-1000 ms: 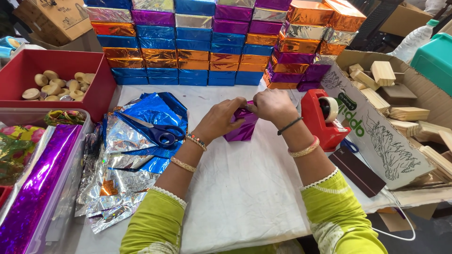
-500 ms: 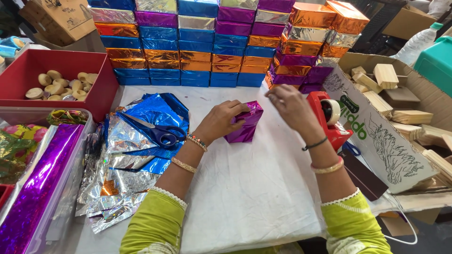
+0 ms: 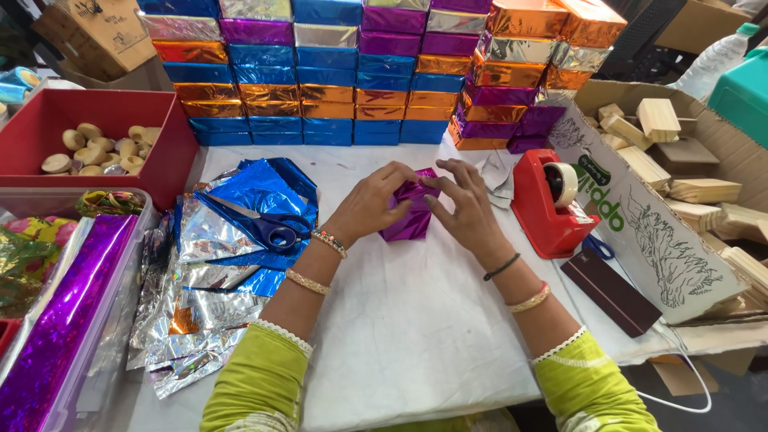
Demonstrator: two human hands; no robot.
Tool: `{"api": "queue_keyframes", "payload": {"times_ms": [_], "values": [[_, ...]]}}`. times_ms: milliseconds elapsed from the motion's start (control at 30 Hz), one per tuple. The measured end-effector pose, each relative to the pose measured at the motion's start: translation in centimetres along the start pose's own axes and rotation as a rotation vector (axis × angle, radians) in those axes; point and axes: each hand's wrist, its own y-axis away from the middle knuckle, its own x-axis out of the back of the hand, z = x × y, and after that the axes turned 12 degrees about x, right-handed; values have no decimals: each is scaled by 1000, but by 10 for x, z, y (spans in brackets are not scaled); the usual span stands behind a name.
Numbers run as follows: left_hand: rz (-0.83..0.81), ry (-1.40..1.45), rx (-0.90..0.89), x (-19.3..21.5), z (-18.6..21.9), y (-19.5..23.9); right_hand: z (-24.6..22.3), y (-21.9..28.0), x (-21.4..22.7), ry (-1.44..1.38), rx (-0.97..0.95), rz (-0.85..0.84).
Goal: The person wraps a small wooden box with shiny blue wrapping paper on a table. They use a tape dispenser to secure the paper and place the finished box on a stack of other wrapped boxes.
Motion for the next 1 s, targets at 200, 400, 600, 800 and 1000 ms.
{"api": "queue_keyframes", "payload": {"times_ms": [200,400,600,800,1000], "values": [[-34,-56,33,5,6,1,29,27,-23,-886,-380,119],[-29,-40,116,1,-15,4,43,42,-44,-1296,-550,292],[183,389,312,-18,-53,1,51,55,-58,-1379,-747,253],[179,958,425,-24,-57,2,40,35,-56,-1160,-644,291],[136,1089,456,-32,-81,7,58,-4,-28,-1068,-582,258]]}}
